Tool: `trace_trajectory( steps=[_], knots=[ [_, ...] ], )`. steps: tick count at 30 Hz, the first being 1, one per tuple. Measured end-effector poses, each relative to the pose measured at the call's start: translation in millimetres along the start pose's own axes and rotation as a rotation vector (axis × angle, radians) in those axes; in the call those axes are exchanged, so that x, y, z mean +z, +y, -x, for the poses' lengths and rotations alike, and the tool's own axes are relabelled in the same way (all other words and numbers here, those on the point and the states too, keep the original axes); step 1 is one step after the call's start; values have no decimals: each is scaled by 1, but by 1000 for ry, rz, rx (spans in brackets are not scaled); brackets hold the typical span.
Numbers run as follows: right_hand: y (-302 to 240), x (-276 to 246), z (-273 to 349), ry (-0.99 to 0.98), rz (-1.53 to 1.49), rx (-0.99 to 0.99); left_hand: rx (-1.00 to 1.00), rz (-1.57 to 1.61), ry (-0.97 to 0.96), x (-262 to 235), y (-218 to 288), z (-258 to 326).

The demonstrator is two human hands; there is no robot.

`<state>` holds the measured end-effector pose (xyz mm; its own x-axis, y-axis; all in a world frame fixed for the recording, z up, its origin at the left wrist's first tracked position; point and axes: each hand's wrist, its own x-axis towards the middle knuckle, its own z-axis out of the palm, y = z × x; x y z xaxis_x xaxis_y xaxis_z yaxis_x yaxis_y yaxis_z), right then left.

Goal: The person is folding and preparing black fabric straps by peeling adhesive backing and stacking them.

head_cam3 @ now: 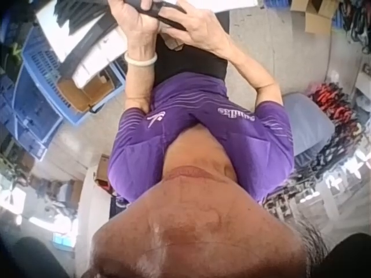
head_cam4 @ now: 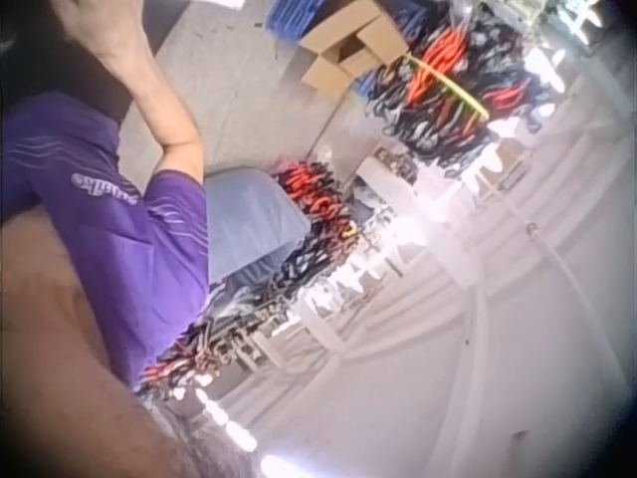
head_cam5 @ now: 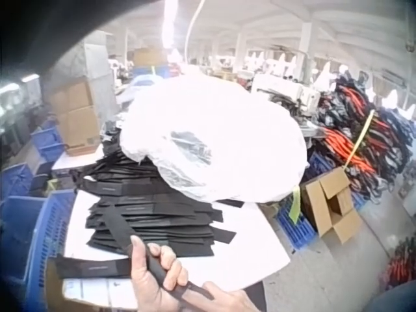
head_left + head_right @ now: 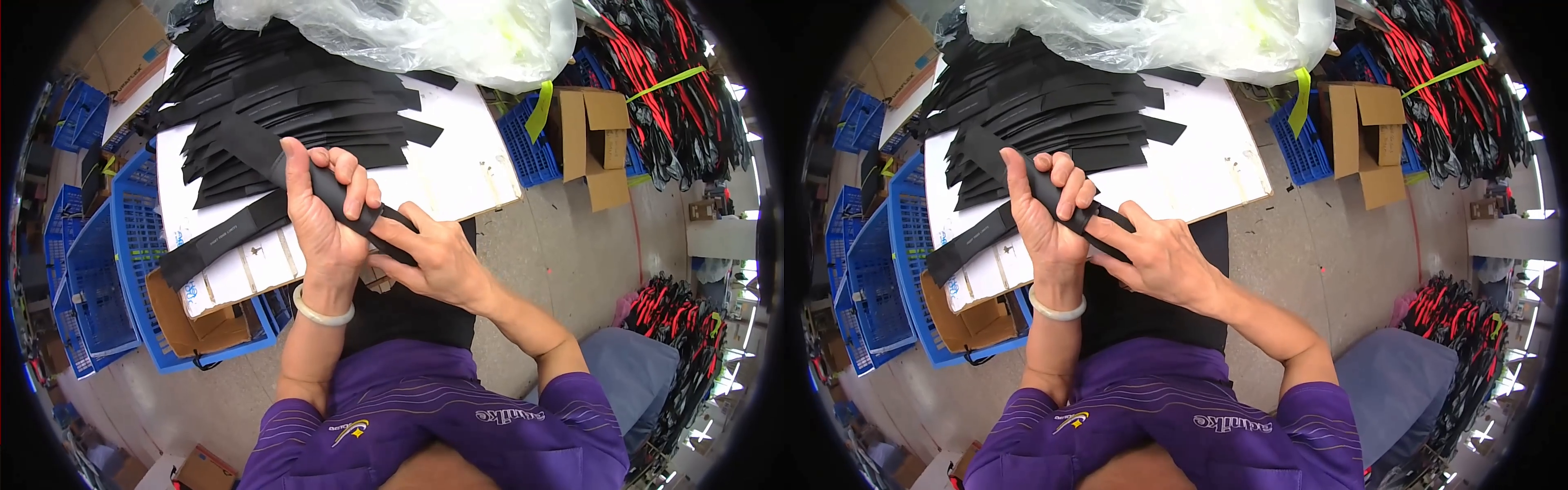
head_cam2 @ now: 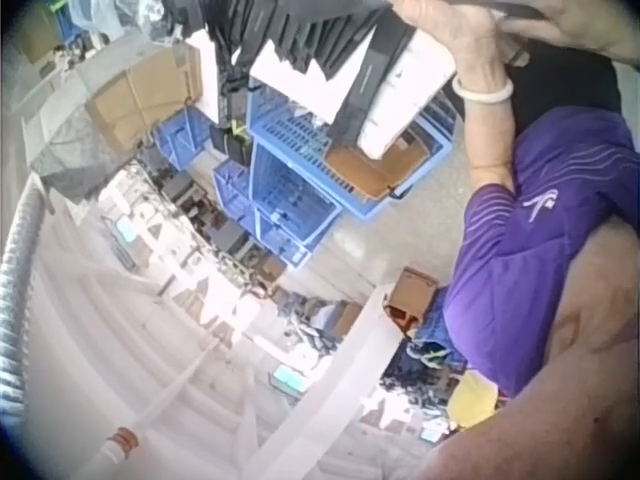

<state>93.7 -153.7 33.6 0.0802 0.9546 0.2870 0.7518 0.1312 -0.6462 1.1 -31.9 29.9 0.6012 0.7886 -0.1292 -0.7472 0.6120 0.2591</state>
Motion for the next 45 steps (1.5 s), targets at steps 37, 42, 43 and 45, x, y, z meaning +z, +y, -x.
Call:
trace_trajectory(
  steps=[37, 42, 43, 45],
  knots=[
    [27, 18, 21, 166, -440, -249, 278, -690, -574, 50, -1, 51],
    [26, 20, 19, 165, -460, -213, 243, -612, -551, 52, -3, 52],
    [28, 20, 19, 162, -455, -213, 256, -648, -545, 52, -3, 52],
    [30, 20, 16, 161, -432, -284, 345, -703, -511, 54, -5, 51]
  ],
)
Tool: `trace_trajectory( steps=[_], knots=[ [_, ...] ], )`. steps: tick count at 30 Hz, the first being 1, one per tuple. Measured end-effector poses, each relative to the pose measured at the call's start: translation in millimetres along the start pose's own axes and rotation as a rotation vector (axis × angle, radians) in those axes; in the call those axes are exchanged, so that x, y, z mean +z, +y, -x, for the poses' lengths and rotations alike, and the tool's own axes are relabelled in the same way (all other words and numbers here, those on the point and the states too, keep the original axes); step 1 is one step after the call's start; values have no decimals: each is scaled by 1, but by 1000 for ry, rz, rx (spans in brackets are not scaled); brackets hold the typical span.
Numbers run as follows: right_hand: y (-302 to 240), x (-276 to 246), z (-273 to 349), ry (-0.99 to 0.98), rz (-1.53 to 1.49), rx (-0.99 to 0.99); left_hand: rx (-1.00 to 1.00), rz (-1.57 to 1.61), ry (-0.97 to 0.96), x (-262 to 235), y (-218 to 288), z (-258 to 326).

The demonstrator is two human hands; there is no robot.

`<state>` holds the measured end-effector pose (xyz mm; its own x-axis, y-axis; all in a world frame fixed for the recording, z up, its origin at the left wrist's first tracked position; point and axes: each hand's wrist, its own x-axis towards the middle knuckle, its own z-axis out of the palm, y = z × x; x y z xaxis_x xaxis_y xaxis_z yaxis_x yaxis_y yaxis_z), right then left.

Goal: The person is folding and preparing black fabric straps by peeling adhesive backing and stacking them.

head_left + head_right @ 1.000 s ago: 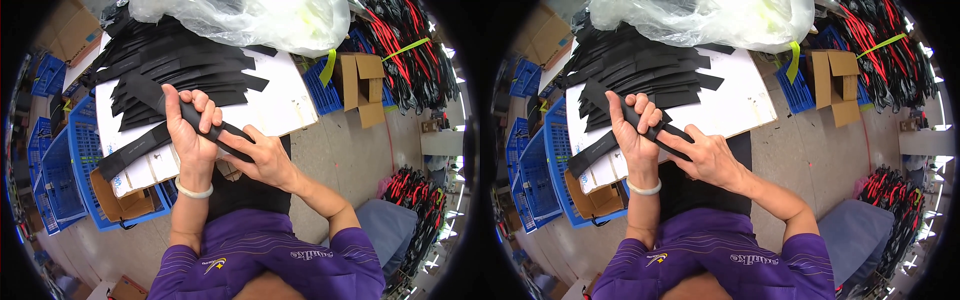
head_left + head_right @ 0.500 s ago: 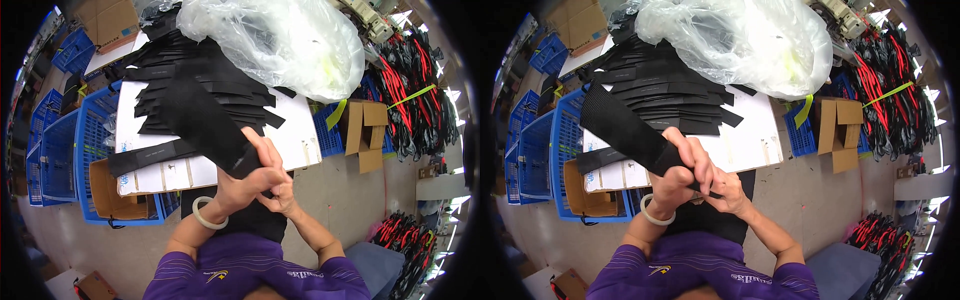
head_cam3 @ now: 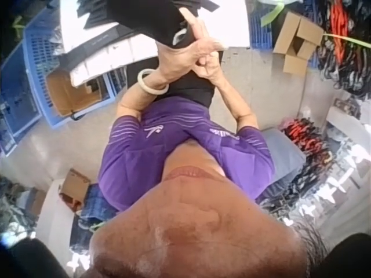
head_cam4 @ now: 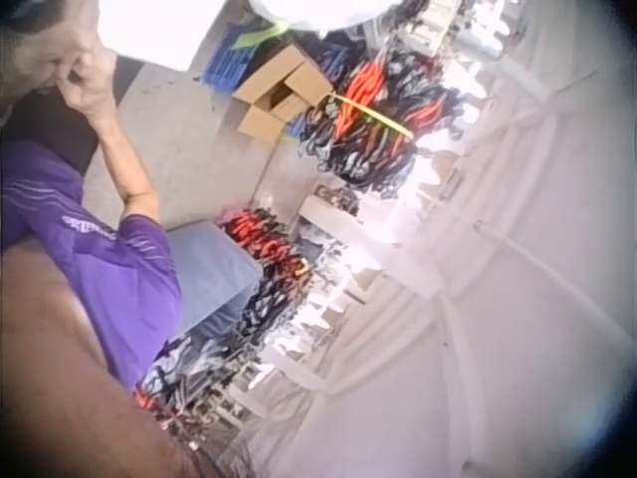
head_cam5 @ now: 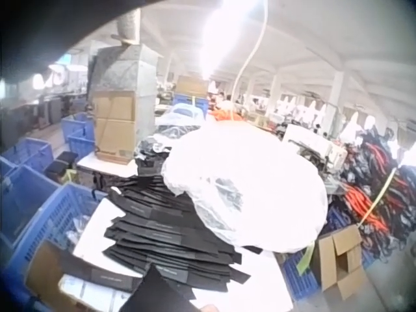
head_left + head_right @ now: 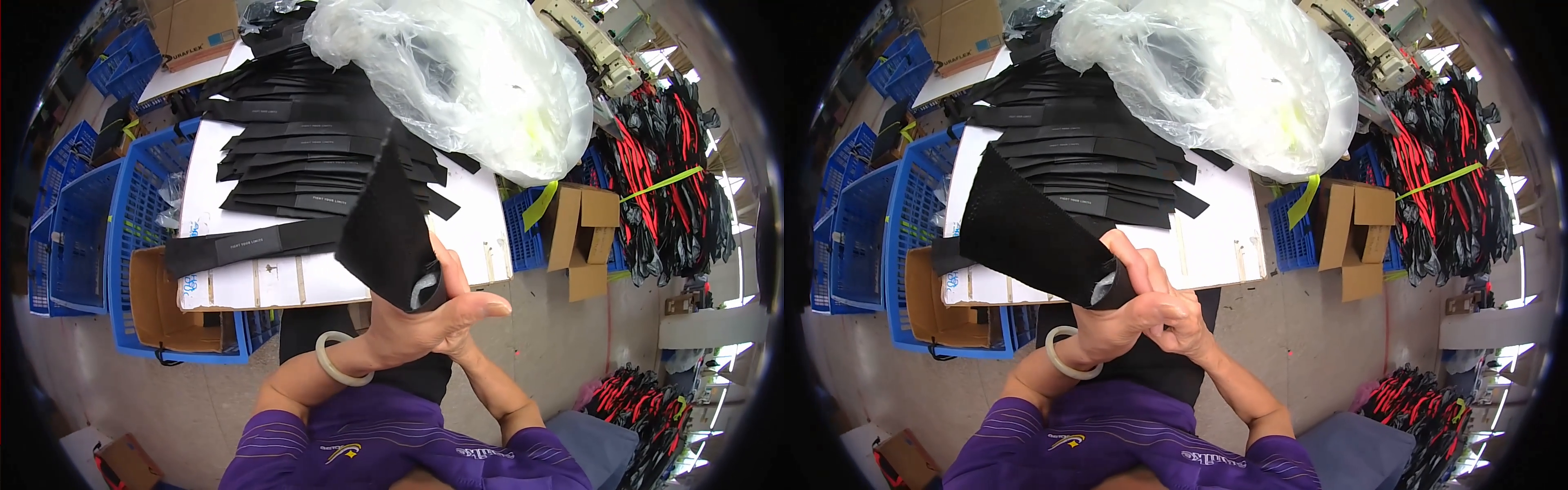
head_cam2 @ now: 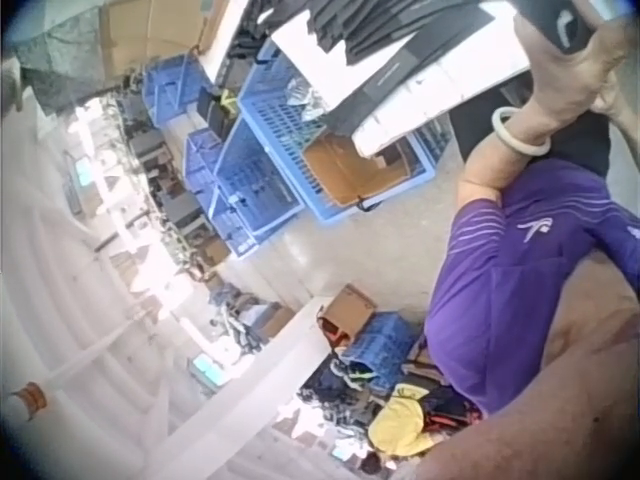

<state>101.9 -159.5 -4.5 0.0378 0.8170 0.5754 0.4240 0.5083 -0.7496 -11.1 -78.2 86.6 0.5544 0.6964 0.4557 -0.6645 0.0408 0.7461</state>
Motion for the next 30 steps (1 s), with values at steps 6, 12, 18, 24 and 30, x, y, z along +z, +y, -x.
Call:
trace_trajectory(
  steps=[6, 12, 18, 24, 30],
  knots=[
    [21, -7, 29, -79, -136, -6, 42, 146, 34, -1, 1, -3],
    [-9, -2, 20, 90, -189, 194, -40, -153, -48, -19, 7, -2],
    [-4, -9, 17, 70, -64, 109, 99, -197, 68, -10, -6, -4],
    [-3, -12, 13, 58, 11, 48, 37, -180, 72, -4, -4, -2],
    [-2, -12, 12, 118, 136, -3, -102, -97, 25, 1, -2, 1]
  ],
)
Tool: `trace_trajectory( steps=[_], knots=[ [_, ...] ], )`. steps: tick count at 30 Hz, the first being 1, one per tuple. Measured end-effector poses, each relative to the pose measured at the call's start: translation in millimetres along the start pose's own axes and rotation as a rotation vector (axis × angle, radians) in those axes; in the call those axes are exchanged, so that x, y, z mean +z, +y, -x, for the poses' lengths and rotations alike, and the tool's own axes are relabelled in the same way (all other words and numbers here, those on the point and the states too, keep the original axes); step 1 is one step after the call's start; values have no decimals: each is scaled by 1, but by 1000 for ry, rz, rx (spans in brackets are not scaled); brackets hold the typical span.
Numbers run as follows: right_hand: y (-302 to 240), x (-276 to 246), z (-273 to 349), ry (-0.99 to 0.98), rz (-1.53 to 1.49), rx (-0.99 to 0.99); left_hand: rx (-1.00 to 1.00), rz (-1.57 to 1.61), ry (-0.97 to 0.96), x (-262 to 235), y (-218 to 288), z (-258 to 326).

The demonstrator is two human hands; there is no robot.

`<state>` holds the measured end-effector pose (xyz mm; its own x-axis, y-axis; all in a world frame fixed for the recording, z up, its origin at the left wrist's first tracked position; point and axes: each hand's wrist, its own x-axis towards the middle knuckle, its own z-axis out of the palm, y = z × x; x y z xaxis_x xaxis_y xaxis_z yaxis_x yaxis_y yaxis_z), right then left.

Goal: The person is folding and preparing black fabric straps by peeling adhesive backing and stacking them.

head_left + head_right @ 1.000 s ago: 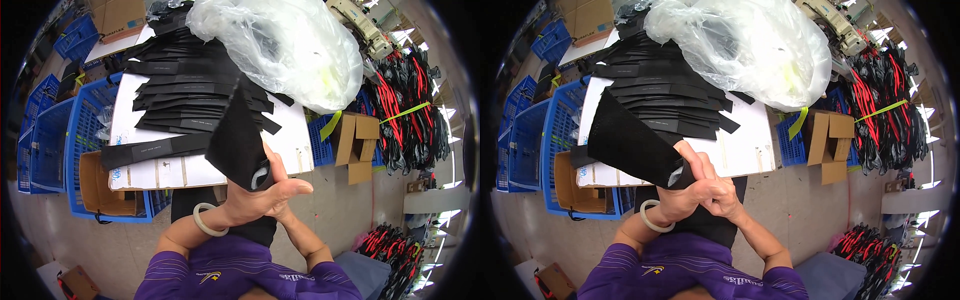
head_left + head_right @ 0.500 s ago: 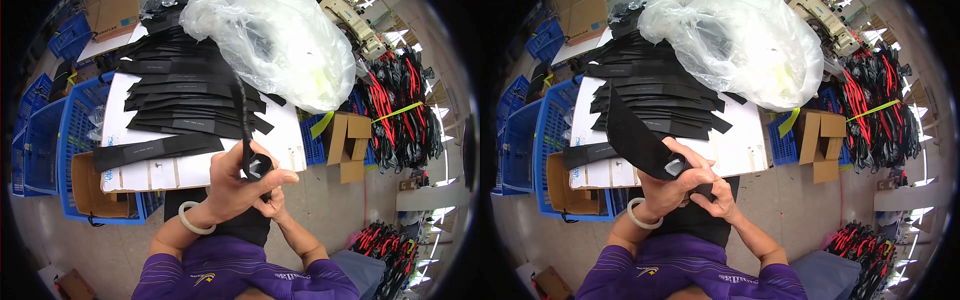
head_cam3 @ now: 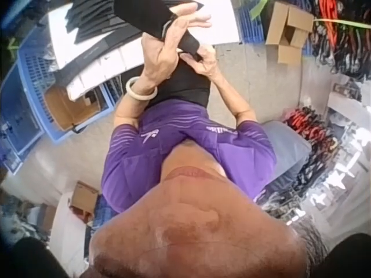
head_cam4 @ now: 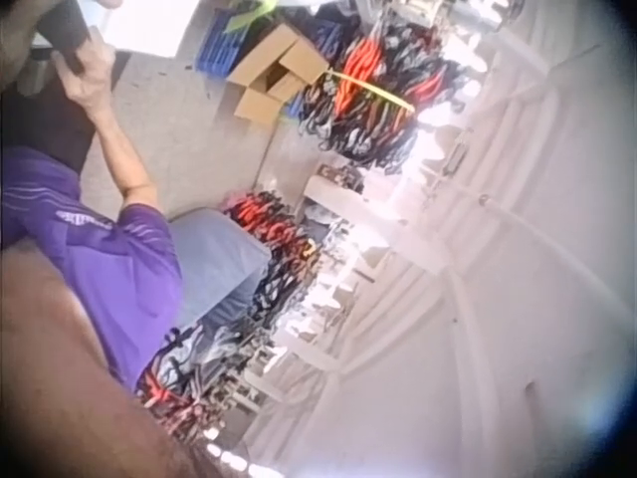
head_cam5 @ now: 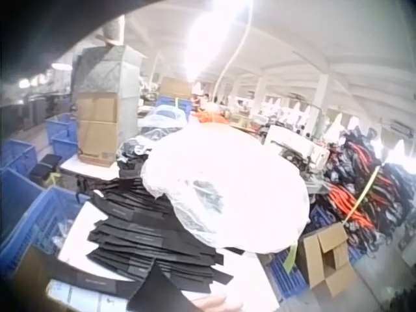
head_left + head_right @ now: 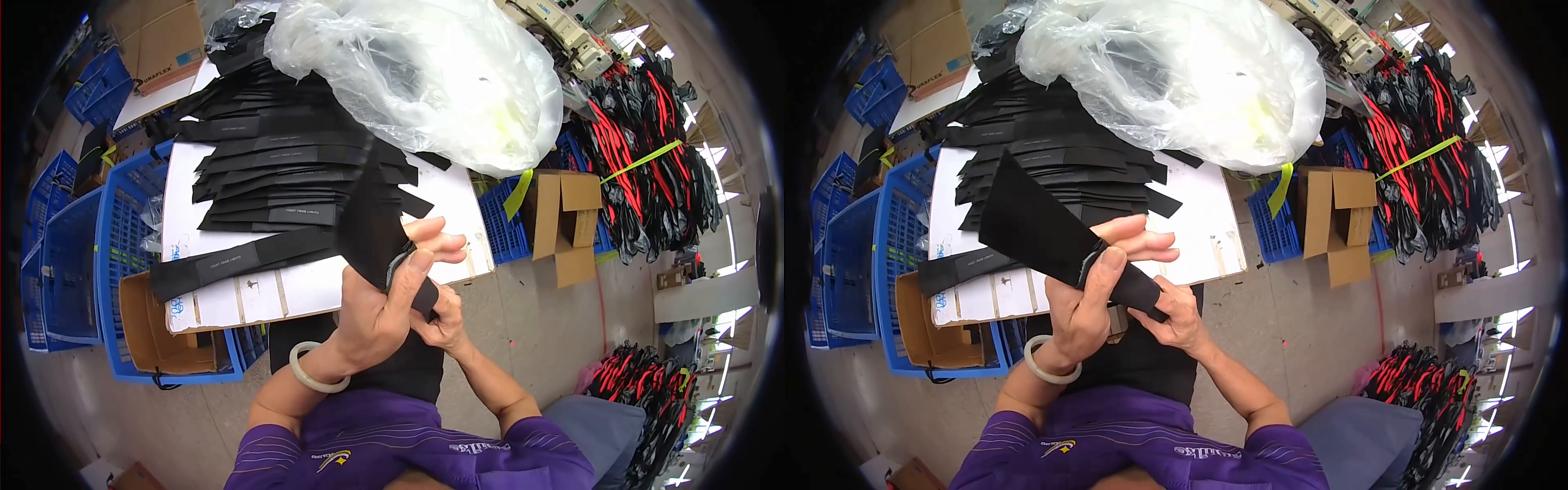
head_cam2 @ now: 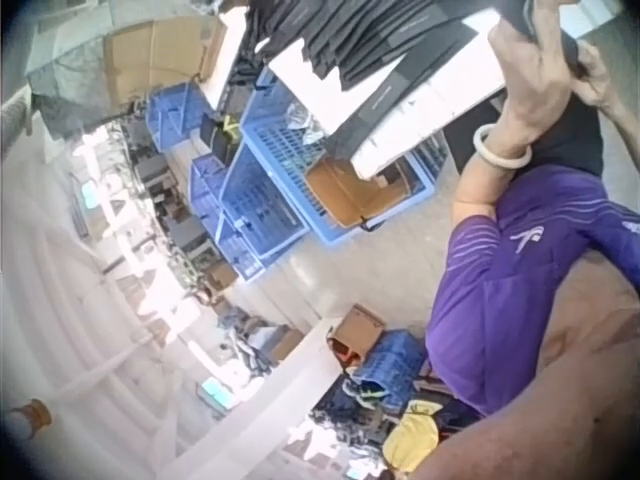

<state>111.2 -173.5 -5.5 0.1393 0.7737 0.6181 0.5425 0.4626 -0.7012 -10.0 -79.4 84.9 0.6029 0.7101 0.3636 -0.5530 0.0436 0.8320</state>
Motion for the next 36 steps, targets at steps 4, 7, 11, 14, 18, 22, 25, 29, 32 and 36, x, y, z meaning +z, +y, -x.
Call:
trace_trajectory(
  steps=[4, 7, 11, 14, 18, 22, 25, 29, 32, 36],
  knots=[
    [-8, 1, 4, -3, 148, 65, -50, 192, 85, -1, -7, -1],
    [-7, -5, -3, -1, 265, 42, -197, 565, 184, -20, -26, -21],
    [-17, -19, -16, 83, 20, 128, -312, 882, 310, -40, -45, -35],
    [-16, -35, -21, 5, -45, 284, -280, 905, 214, -51, -54, -34],
    [-20, -37, -24, -101, 51, 117, -216, 774, 241, -39, -53, -26],
    [-20, -48, -20, 181, 6, 177, -186, 302, 43, -17, -46, -12],
    [-33, -55, -49, 77, 52, 33, -313, 208, 6, -4, -34, 2],
    [-49, -54, -88, -159, 145, -54, -389, 61, -81, -1, -28, 12],
    [-45, -54, -92, -241, 157, -43, -431, 84, -130, -2, -27, 11],
    [-39, -55, -94, -396, 148, 47, -502, 123, -193, -5, -28, 8]
  ],
)
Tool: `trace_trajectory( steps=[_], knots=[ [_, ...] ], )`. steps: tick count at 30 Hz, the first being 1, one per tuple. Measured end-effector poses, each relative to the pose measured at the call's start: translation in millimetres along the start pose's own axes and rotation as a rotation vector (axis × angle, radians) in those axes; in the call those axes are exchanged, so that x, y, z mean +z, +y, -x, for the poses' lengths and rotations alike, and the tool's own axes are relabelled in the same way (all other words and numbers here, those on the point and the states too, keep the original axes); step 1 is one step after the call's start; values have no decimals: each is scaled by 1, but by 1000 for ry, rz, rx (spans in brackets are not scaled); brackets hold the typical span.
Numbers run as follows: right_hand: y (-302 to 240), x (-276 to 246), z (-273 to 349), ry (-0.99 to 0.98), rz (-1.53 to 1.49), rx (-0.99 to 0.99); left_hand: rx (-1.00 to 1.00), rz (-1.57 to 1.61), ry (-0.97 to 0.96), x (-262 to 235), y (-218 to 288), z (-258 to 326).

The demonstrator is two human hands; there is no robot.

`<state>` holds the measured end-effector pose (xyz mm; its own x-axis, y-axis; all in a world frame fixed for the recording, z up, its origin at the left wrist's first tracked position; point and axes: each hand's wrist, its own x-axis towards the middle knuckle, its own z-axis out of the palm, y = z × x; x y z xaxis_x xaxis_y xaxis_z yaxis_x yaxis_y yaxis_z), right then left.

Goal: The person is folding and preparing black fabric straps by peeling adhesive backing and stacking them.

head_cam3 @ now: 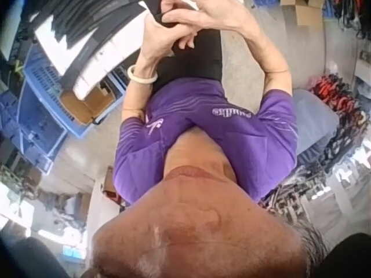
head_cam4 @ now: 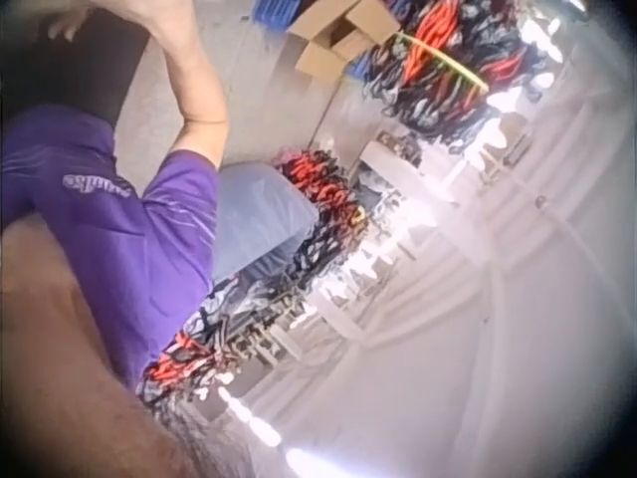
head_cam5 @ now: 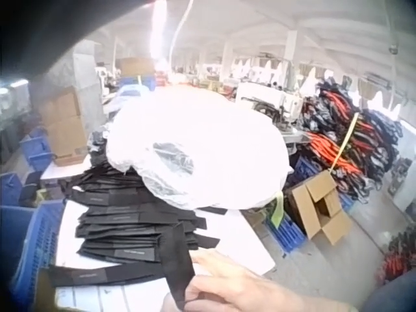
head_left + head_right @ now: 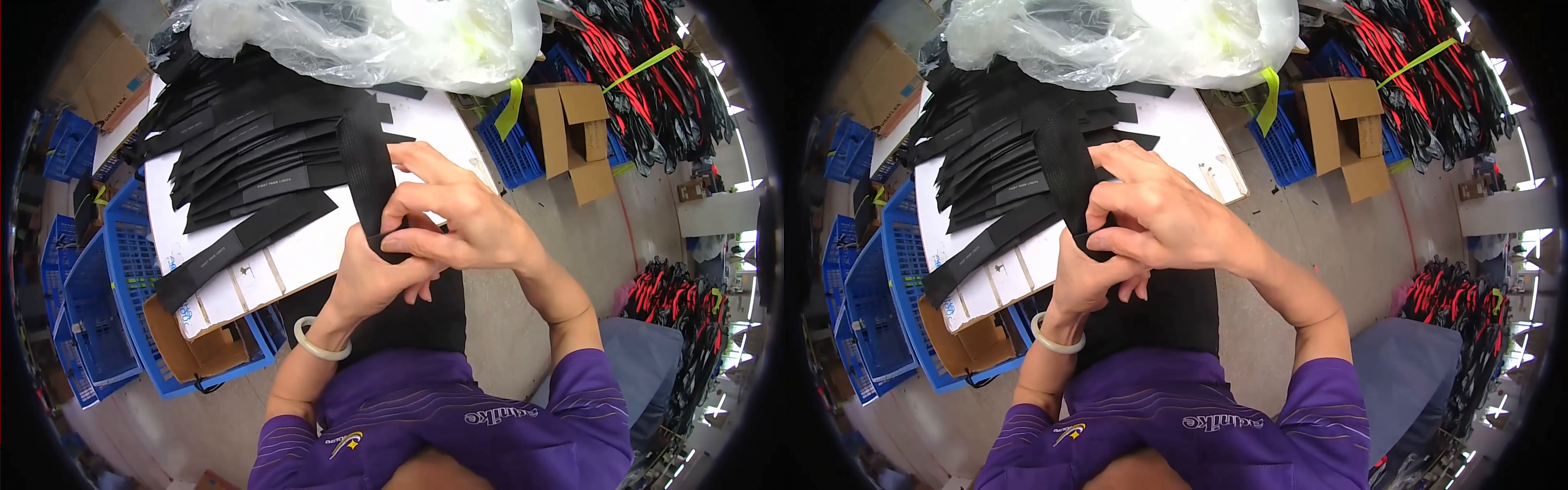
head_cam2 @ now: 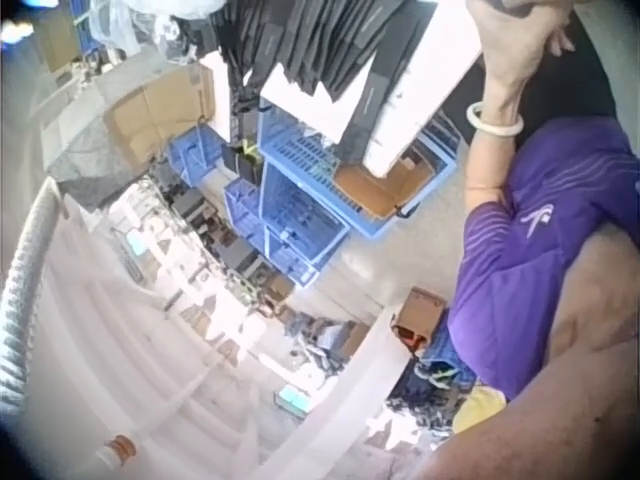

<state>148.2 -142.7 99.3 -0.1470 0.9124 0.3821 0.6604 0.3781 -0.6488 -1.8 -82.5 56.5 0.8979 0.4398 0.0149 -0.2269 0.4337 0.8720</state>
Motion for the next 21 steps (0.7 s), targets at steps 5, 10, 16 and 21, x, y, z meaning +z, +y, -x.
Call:
trace_trajectory(
  steps=[5, 10, 16, 21],
  knots=[
    [16, -4, -6, -31, -64, 119, -90, 179, -103, -12, -3, -11],
    [36, 5, -23, -163, -148, 391, -164, 590, -107, -33, -16, -25],
    [50, 22, -3, 427, -441, 477, -187, 789, -4, -52, -21, -32],
    [27, 47, 31, 150, -637, 738, 25, 459, 306, -53, -20, -34]
  ],
)
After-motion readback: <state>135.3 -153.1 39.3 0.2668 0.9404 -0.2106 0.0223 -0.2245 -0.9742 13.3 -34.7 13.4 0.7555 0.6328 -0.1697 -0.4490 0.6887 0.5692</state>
